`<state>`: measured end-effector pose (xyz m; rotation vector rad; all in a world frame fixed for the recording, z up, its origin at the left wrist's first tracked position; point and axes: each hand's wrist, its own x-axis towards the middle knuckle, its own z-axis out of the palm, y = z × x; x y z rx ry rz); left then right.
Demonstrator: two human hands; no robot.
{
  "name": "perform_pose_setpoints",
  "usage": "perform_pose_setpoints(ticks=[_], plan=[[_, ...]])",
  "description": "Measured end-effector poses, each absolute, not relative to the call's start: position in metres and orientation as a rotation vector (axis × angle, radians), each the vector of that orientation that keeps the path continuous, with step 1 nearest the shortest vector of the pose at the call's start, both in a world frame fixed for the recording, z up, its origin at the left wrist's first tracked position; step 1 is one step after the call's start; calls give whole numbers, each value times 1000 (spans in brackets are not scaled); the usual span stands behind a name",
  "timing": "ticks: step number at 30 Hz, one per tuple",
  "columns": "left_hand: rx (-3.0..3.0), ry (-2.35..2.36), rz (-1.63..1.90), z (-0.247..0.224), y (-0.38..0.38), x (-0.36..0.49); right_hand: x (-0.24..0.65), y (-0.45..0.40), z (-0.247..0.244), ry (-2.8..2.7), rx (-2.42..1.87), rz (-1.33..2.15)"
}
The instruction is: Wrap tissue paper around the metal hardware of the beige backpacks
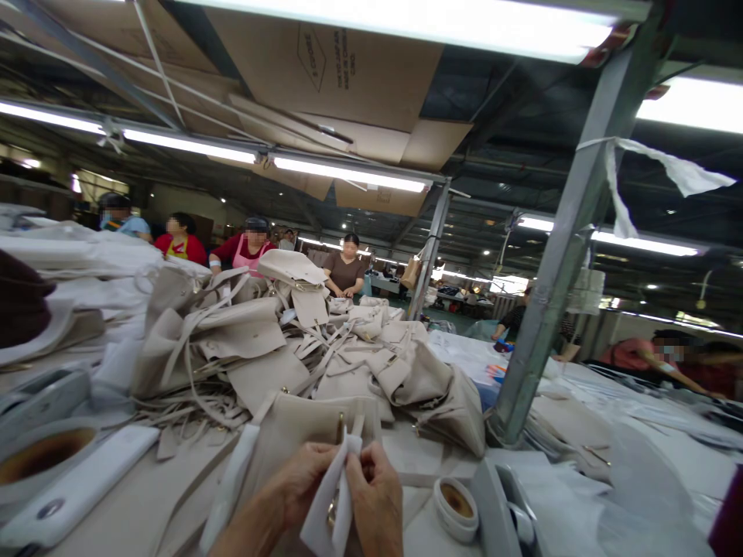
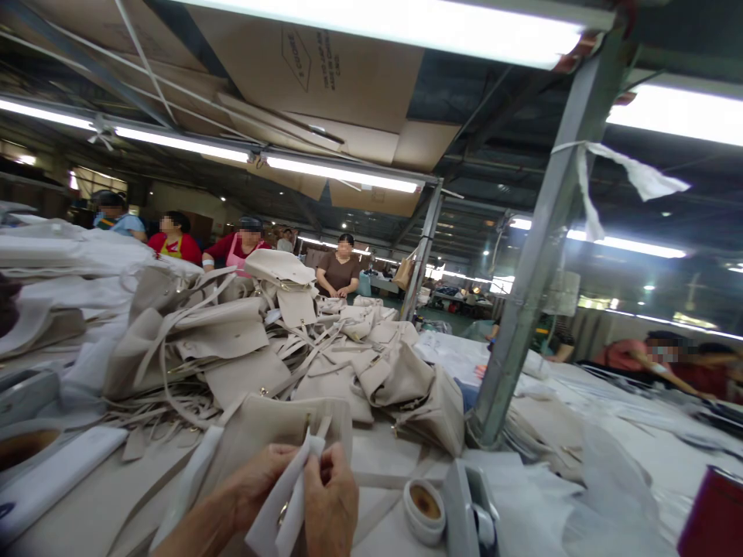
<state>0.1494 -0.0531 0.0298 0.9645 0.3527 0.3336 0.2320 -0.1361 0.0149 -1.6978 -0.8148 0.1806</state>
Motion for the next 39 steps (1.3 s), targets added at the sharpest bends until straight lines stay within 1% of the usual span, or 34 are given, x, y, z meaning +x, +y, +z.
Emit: perform_pose_setpoints(ticks=[3, 7, 12, 16, 21, 28, 32, 35, 37, 39], plan=[[941, 351, 317, 31, -56, 150, 232, -137, 16, -827, -1714, 145], [915, 348, 239, 35, -56, 149, 229, -139, 18, -877, -1863, 8], [917, 559, 279, 32, -55, 159, 226, -142, 16, -869, -1976, -167], [929, 565, 349, 29, -55, 165, 224, -145, 11, -887, -1893, -172], [1004, 541, 445, 32, -58, 161, 224, -147, 6, -1057, -1686, -164], [1258, 614, 632, 26, -60, 165, 220, -155, -3, -1156, -1587, -283], [1398, 629, 689, 26, -63, 170, 228, -163, 11, -954, -1656, -209], [1436, 657, 651, 30, -71, 168, 245, -165, 22, -734, -1709, -18], [1399, 658, 638, 33, -76, 166, 254, -163, 27, -731, -1719, 102], [1373, 662, 655, 35, -79, 165, 258, -158, 32, -785, -1739, 85]])
